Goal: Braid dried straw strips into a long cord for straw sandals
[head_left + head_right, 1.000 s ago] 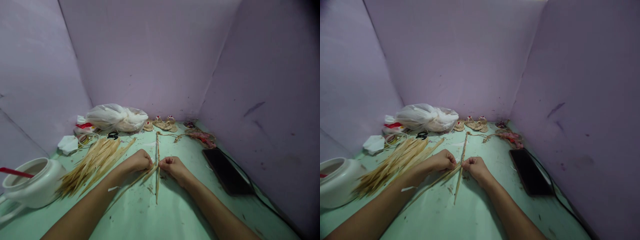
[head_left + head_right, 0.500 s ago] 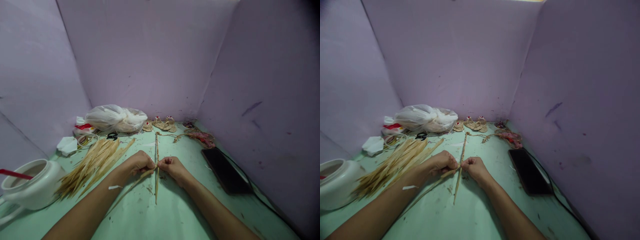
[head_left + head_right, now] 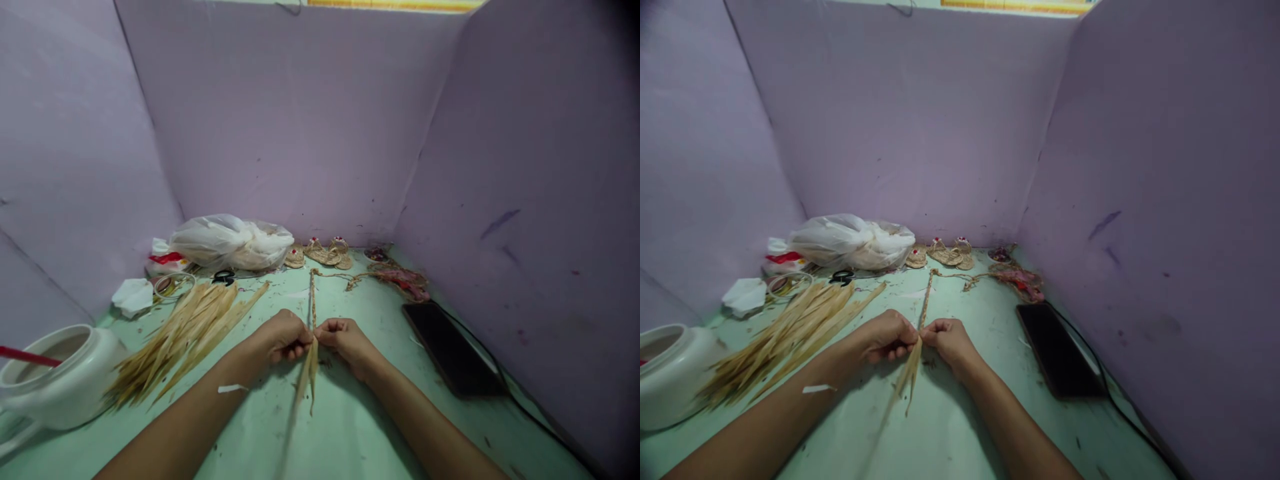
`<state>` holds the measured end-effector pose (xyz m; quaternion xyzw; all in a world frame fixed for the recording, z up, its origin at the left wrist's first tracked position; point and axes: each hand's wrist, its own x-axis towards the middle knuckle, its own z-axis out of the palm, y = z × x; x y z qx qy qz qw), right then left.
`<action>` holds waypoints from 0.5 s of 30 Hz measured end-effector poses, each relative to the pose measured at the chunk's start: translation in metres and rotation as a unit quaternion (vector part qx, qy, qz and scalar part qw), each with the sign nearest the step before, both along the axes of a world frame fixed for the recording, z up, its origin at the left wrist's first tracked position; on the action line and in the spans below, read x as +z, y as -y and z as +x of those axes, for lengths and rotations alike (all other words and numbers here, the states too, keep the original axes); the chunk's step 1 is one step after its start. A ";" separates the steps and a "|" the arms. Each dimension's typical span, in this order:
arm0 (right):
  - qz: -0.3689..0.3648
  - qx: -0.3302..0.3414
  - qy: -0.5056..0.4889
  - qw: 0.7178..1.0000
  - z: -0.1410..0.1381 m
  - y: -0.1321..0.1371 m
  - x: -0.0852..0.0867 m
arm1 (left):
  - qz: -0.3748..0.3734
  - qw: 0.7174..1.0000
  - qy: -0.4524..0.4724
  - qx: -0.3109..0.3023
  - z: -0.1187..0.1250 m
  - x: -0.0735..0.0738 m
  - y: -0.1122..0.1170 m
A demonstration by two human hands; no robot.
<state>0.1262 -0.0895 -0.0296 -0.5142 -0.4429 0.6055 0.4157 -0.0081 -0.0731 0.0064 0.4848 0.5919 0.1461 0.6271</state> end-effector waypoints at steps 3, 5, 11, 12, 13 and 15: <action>-0.010 0.007 0.005 1.000 0.000 0.001 0.002 | -0.013 0.999 0.033 0.004 0.002 0.000 0.001; -0.020 0.008 0.012 1.000 0.000 0.002 0.004 | -0.012 0.999 0.034 0.004 0.002 -0.001 0.001; -0.040 0.020 0.006 0.999 0.002 0.003 0.008 | 0.061 0.995 -0.073 -0.008 -0.002 -0.003 0.001; -0.045 0.023 0.003 0.999 0.003 0.003 0.009 | 0.074 0.994 -0.084 -0.003 -0.002 -0.003 0.002; -0.051 0.025 0.001 0.998 0.003 0.003 0.009 | 0.086 0.992 -0.087 0.008 -0.002 -0.002 0.003; -0.059 0.024 -0.007 0.998 0.004 0.003 0.010 | 0.108 0.991 -0.065 0.037 0.000 0.000 0.005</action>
